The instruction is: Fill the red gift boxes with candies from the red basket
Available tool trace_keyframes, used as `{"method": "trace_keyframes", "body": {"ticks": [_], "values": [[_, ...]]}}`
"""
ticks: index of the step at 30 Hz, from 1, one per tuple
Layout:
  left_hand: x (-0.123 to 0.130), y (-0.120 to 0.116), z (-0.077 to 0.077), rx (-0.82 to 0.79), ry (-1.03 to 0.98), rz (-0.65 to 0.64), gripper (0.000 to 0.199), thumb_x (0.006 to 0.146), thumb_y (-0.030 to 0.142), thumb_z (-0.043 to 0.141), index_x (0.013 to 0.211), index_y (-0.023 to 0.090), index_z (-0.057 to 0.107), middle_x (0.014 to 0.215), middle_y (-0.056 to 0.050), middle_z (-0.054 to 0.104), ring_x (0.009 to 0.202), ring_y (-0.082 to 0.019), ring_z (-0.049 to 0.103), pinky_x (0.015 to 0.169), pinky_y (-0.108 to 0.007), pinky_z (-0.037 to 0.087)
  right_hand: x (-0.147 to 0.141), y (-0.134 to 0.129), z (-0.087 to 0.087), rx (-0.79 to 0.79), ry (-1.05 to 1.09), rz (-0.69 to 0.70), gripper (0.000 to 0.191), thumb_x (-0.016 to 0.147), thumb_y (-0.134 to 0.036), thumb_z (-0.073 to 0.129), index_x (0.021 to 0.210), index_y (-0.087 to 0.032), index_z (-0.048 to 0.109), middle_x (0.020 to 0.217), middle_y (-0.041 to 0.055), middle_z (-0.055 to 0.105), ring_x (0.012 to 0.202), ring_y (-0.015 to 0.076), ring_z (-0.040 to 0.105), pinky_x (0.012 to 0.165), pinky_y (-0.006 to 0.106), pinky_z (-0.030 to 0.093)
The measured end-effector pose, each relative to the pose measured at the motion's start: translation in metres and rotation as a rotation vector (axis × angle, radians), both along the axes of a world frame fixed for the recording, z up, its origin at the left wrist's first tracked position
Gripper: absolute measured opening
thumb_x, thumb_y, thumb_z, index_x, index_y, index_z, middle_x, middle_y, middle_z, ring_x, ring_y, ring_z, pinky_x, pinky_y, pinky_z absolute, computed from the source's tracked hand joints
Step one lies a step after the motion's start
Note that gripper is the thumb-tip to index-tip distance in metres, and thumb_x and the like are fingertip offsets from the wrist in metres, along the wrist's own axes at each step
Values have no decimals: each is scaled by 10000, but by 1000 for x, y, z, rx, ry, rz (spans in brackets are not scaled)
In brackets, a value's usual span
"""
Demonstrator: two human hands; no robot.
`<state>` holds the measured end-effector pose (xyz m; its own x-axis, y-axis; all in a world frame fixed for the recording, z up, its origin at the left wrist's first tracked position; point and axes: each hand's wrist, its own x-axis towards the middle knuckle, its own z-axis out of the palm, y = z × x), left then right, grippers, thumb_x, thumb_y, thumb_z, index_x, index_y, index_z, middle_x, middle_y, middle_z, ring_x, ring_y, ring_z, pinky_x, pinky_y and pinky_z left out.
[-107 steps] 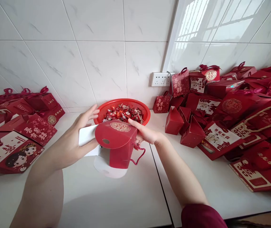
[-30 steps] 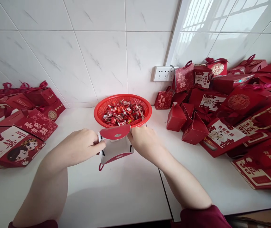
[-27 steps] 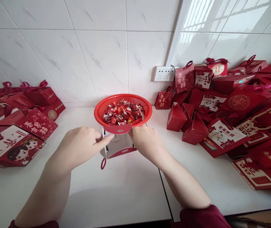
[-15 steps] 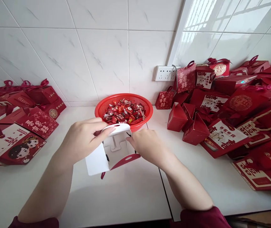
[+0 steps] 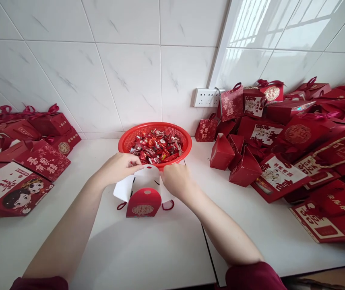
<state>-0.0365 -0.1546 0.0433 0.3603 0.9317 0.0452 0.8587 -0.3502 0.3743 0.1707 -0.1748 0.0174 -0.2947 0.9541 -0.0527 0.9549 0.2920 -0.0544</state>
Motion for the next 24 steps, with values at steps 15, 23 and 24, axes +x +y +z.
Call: {"method": "trace_keyframes", "body": {"ticks": [15,23,24], "values": [[-20,11,-11,-4,17,-18,235,840,303,523,718,195,692,968,-48,633,721,-150,591,601,-268,402,-14,76,-6,-140,211,-15,332,957,-448,443,948,-208,672,1006,68,709,887,200,638,643,267,395],[-17,6,-13,0,55,4,210,839,311,533,714,197,657,980,-39,608,669,-139,542,573,-282,359,-49,128,-16,-342,87,-4,437,719,-515,725,888,-113,697,938,170,707,893,301,639,728,347,435],[-17,6,-13,0,58,5,208,839,309,535,709,195,651,969,-38,603,653,-135,531,568,-283,354,-50,129,-18,-343,104,7,397,722,-474,727,878,-110,693,938,169,706,888,298,638,726,345,433]]}}
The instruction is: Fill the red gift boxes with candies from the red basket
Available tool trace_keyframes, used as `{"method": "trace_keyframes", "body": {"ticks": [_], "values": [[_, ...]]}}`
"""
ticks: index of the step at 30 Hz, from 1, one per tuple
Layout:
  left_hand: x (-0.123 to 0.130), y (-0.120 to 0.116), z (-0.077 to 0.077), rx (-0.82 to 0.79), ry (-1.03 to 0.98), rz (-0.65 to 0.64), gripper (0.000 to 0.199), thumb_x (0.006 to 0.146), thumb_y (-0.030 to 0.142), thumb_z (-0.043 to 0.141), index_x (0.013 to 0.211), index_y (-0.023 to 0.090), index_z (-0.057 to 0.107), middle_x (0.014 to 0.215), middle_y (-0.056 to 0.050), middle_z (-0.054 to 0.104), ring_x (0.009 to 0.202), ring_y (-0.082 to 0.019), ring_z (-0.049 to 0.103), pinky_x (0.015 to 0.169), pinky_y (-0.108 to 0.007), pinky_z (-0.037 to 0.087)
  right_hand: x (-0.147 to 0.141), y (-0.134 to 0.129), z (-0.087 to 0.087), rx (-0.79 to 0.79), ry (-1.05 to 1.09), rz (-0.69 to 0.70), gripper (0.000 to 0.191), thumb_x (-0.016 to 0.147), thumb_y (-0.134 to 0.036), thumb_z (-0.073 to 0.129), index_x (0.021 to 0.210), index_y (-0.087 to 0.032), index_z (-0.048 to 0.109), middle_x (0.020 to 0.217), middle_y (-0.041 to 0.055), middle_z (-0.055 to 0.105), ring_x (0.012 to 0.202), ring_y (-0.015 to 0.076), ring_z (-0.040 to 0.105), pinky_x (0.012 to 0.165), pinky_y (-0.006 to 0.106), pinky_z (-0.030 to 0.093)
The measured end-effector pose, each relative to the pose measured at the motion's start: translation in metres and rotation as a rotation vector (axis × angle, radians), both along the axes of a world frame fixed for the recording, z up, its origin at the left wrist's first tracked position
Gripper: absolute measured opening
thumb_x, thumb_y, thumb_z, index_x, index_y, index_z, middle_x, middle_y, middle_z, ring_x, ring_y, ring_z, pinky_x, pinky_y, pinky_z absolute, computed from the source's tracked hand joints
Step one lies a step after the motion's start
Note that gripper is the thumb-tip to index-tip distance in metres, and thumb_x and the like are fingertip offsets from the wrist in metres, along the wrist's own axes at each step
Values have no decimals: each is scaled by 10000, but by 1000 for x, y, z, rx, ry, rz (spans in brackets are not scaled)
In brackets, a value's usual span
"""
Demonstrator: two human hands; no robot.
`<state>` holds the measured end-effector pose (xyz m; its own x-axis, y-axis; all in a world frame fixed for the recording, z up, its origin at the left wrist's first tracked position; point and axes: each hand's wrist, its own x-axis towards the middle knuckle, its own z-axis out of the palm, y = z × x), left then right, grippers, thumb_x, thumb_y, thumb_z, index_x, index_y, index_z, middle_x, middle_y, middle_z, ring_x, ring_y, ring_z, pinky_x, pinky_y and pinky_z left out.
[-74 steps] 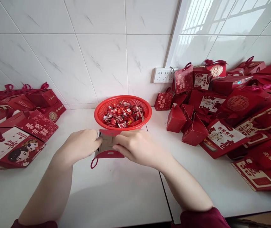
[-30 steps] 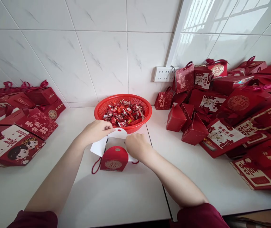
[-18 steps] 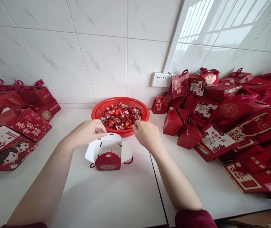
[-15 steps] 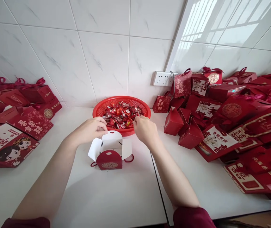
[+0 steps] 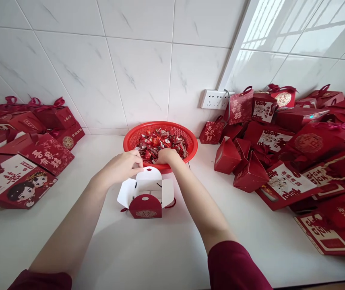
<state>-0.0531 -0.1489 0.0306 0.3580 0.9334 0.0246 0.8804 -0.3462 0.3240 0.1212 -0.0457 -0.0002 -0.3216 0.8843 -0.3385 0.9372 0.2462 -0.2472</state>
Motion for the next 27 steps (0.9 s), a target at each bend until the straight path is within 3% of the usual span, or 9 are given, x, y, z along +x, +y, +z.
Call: {"method": "trace_keyframes", "body": {"ticks": [4,10,14,18,23,27], "values": [[2,-1,3,-7,6,-4,202,840,273,530,699,188,647,960,-42,589,631,-125,522,557,-278,346,15,-8,-1,28,181,16,304,742,-371,704,905,-117,670,934,131,697,850,251,622,684,308,426],[1,3,1,-19,-1,-13,217,847,262,517,688,179,641,932,-37,566,589,-106,503,534,-268,347,43,-23,1,18,560,59,286,801,-421,657,915,-159,661,808,27,677,796,197,609,700,293,451],[-1,6,-2,1,-7,-12,211,837,293,556,675,188,640,906,-23,570,604,-111,499,551,-272,361,45,-22,-6,-91,768,117,290,802,-457,675,836,-169,670,768,39,706,792,218,652,703,316,498],[-6,6,5,-1,-28,-19,205,838,372,597,730,220,683,887,-10,627,681,-134,564,585,-268,397,43,-23,-7,-193,944,190,407,809,-566,652,845,-162,676,842,69,748,851,231,698,763,329,537],[-11,-4,25,-4,-384,93,336,842,554,607,944,241,675,887,3,685,649,-122,610,592,-257,463,42,-45,15,-266,1137,302,347,839,-504,672,873,-159,655,770,53,731,779,209,720,711,291,522],[-4,-14,35,11,-588,-26,315,824,502,672,938,208,654,826,2,668,656,-109,618,601,-236,491,41,-73,38,-335,1146,388,237,817,-331,726,946,-184,592,844,4,703,697,173,719,655,264,515]]}}
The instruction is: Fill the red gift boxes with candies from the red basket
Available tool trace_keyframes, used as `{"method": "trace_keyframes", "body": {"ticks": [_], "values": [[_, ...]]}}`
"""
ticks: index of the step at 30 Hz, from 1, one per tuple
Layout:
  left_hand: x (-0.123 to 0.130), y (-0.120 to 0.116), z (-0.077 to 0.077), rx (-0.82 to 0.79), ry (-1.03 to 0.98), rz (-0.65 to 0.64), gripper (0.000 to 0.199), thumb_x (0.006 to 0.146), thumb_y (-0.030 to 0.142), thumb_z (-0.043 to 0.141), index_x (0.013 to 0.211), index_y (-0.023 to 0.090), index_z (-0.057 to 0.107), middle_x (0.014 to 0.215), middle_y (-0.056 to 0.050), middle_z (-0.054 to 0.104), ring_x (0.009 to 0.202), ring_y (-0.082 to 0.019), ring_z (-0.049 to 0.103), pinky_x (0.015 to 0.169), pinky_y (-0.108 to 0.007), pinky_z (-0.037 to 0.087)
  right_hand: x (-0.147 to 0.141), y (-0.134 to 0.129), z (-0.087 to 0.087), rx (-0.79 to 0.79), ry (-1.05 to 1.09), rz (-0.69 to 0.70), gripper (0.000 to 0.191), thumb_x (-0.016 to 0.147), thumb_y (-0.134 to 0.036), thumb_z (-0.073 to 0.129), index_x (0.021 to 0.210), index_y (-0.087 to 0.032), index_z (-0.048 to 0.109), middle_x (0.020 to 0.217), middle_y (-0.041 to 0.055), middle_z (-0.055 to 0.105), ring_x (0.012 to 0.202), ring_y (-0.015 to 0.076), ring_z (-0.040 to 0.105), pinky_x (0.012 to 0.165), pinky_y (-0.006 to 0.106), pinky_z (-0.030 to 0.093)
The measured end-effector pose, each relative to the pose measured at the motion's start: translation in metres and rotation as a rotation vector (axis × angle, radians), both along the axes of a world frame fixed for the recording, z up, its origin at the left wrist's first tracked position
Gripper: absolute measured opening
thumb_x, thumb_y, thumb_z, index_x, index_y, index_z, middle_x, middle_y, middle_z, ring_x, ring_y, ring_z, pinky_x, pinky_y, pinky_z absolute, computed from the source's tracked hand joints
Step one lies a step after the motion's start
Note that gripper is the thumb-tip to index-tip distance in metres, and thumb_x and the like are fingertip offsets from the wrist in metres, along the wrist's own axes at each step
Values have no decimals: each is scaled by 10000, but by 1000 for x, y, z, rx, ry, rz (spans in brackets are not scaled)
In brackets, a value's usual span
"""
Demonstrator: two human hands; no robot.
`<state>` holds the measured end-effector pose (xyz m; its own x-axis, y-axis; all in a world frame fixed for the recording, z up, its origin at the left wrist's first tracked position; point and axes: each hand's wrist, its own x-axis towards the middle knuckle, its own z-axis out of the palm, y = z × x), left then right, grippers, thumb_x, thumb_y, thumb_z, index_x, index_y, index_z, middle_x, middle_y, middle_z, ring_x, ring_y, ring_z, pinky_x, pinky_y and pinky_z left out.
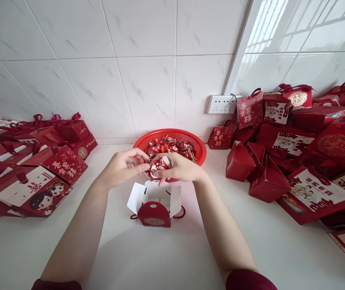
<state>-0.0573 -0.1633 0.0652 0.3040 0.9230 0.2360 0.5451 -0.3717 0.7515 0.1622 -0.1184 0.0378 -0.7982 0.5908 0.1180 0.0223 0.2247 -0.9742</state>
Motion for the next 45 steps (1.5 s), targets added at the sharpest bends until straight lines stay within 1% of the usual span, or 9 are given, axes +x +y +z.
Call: {"method": "trace_keyframes", "body": {"ticks": [2,5,9,13,17,21,29,36,45], "values": [[6,-4,0,-6,-41,-81,277,833,457,681,865,187,630,773,4,655,655,-108,620,593,-226,499,0,-9,6,5,-23,-4,250,785,-250,746,937,-199,554,851,-18,681,658,153,702,615,250,509],[12,-7,-2,-106,-67,-170,267,867,437,646,844,175,603,767,-8,656,683,-131,652,595,-236,533,1,-14,9,35,3,-30,227,779,-218,737,903,-193,548,838,-21,633,660,137,658,583,250,511],[12,-5,-5,-250,-182,-157,310,870,488,630,915,182,612,861,-33,671,771,-177,689,602,-264,572,2,-18,8,127,163,-120,199,801,-227,736,910,-176,577,803,-18,571,714,119,575,642,249,493],[9,-2,-5,-337,-255,-189,328,822,476,701,960,181,665,899,-45,693,792,-174,687,651,-281,594,4,-27,9,115,291,-203,275,792,-285,769,963,-182,579,866,11,607,778,140,587,690,273,506],[17,-4,-6,-282,-249,-131,310,766,439,770,935,185,720,809,-27,709,718,-136,665,573,-212,555,9,-29,10,110,314,-271,262,812,-339,758,959,-176,615,872,32,644,782,149,605,735,302,512],[25,-6,-6,-262,-299,-180,240,763,381,787,874,173,739,739,-8,720,615,-88,649,556,-173,533,14,-26,9,74,319,-261,226,813,-349,760,890,-172,642,767,5,626,689,121,577,661,272,486],[23,-4,-10,-251,-218,-233,142,777,290,773,811,153,759,719,-23,737,644,-112,676,610,-202,561,15,-24,5,132,311,-241,215,787,-310,788,919,-173,686,770,9,649,704,131,605,658,271,500],[21,-4,-8,-231,-137,-195,194,785,343,755,797,150,760,703,-40,734,660,-150,689,611,-244,562,17,-27,9,151,248,-276,217,789,-364,772,802,-167,683,763,24,678,678,132,597,640,272,488],[23,-4,-10,-223,-31,-198,172,792,336,729,842,172,742,685,-21,718,661,-157,677,635,-271,551,23,-35,16,278,64,-337,253,822,-412,722,877,-165,718,783,39,701,689,145,596,627,273,473]]}}
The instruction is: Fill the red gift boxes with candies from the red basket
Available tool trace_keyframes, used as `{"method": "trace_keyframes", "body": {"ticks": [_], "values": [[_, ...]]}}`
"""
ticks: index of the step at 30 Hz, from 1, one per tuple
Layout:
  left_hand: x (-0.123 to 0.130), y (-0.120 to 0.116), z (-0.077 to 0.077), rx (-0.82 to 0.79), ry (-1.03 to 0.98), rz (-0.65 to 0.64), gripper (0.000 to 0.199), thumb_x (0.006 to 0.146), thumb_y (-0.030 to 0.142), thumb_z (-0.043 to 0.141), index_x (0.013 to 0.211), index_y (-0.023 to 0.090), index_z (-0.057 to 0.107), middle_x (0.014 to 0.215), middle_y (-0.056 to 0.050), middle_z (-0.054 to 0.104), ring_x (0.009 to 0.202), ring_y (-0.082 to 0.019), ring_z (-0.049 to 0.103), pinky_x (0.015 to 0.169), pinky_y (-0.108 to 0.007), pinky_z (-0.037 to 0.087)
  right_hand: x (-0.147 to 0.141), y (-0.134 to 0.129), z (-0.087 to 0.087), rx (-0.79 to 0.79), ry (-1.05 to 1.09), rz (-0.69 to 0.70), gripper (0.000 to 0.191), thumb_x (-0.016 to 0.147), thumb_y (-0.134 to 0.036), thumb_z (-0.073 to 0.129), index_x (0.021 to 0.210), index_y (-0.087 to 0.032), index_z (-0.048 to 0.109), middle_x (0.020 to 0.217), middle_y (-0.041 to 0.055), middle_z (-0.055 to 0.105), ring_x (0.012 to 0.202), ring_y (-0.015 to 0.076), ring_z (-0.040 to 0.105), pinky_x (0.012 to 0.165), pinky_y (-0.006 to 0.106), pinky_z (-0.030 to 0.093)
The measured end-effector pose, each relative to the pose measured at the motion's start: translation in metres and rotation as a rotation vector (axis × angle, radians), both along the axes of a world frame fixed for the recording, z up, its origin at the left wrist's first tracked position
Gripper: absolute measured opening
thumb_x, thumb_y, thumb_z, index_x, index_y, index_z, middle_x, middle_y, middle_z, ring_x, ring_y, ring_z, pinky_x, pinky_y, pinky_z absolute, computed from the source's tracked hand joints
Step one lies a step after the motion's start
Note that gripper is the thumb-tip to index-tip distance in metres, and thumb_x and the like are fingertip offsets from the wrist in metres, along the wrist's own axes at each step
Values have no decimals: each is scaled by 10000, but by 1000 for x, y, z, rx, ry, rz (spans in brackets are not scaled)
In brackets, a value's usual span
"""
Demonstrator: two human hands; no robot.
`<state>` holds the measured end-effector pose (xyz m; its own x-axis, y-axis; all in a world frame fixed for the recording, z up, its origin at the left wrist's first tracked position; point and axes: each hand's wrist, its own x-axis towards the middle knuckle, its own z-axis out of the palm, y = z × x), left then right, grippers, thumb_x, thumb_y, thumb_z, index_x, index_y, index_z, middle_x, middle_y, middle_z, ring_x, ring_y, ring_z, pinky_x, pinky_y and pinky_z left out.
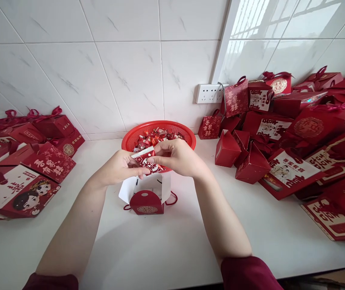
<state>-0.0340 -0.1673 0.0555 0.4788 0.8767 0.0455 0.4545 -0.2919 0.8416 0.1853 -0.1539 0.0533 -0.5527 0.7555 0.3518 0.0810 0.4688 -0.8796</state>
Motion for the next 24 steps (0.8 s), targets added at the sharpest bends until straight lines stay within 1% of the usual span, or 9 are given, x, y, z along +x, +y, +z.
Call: {"method": "trace_keyframes", "body": {"ticks": [5,9,12,14,15,18,20,22,24], "values": [[-3,1,1,-24,28,-15,187,808,340,707,895,178,741,758,-28,736,702,-163,686,675,-281,559,-1,6,-5,-22,-13,28,283,821,-427,714,942,-171,720,831,47,708,725,164,616,658,290,482],[-12,6,0,25,140,-53,193,824,321,665,962,213,745,945,-32,753,863,-199,697,728,-283,560,6,9,-4,24,-82,0,263,860,-415,666,962,-177,709,849,37,703,766,169,613,682,287,469],[-21,14,-4,73,215,47,250,848,289,588,1055,255,725,1070,-20,728,908,-203,691,735,-286,556,10,10,-2,108,-233,-34,226,905,-385,592,935,-193,707,830,22,683,749,161,581,664,282,439],[-24,19,-7,116,273,115,247,842,284,570,1031,255,726,1064,-20,719,929,-207,681,752,-290,544,8,9,-2,139,-355,-26,208,915,-344,560,928,-199,709,790,12,665,706,152,551,631,279,414],[-24,20,-8,140,308,118,229,833,290,576,996,250,731,1054,-22,715,947,-211,671,767,-292,534,6,9,-3,143,-415,-5,196,912,-315,550,927,-201,710,773,7,656,682,146,536,610,276,399],[-23,21,-8,169,411,46,186,791,337,625,908,240,732,1029,-25,701,958,-217,648,782,-291,507,-2,8,-5,128,-558,108,177,877,-228,536,861,-199,710,680,-18,605,575,116,460,521,261,329],[-23,19,-6,134,472,-30,206,794,391,623,874,234,729,1047,-32,692,962,-219,639,790,-290,492,-4,9,-7,93,-601,182,187,852,-192,532,853,-204,719,665,-24,606,552,109,459,500,254,316],[-25,17,-4,77,513,-77,278,800,478,616,870,235,731,1154,-46,667,1034,-236,621,819,-290,479,-2,11,-7,67,-604,182,213,853,-197,538,928,-218,737,750,-10,671,625,129,542,551,255,376],[-28,16,-3,35,541,-82,356,762,561,644,903,247,736,1331,-52,587,1158,-270,572,864,-294,465,5,13,-7,72,-590,101,253,872,-222,540,1034,-238,734,920,11,723,785,166,619,668,276,441]]}}
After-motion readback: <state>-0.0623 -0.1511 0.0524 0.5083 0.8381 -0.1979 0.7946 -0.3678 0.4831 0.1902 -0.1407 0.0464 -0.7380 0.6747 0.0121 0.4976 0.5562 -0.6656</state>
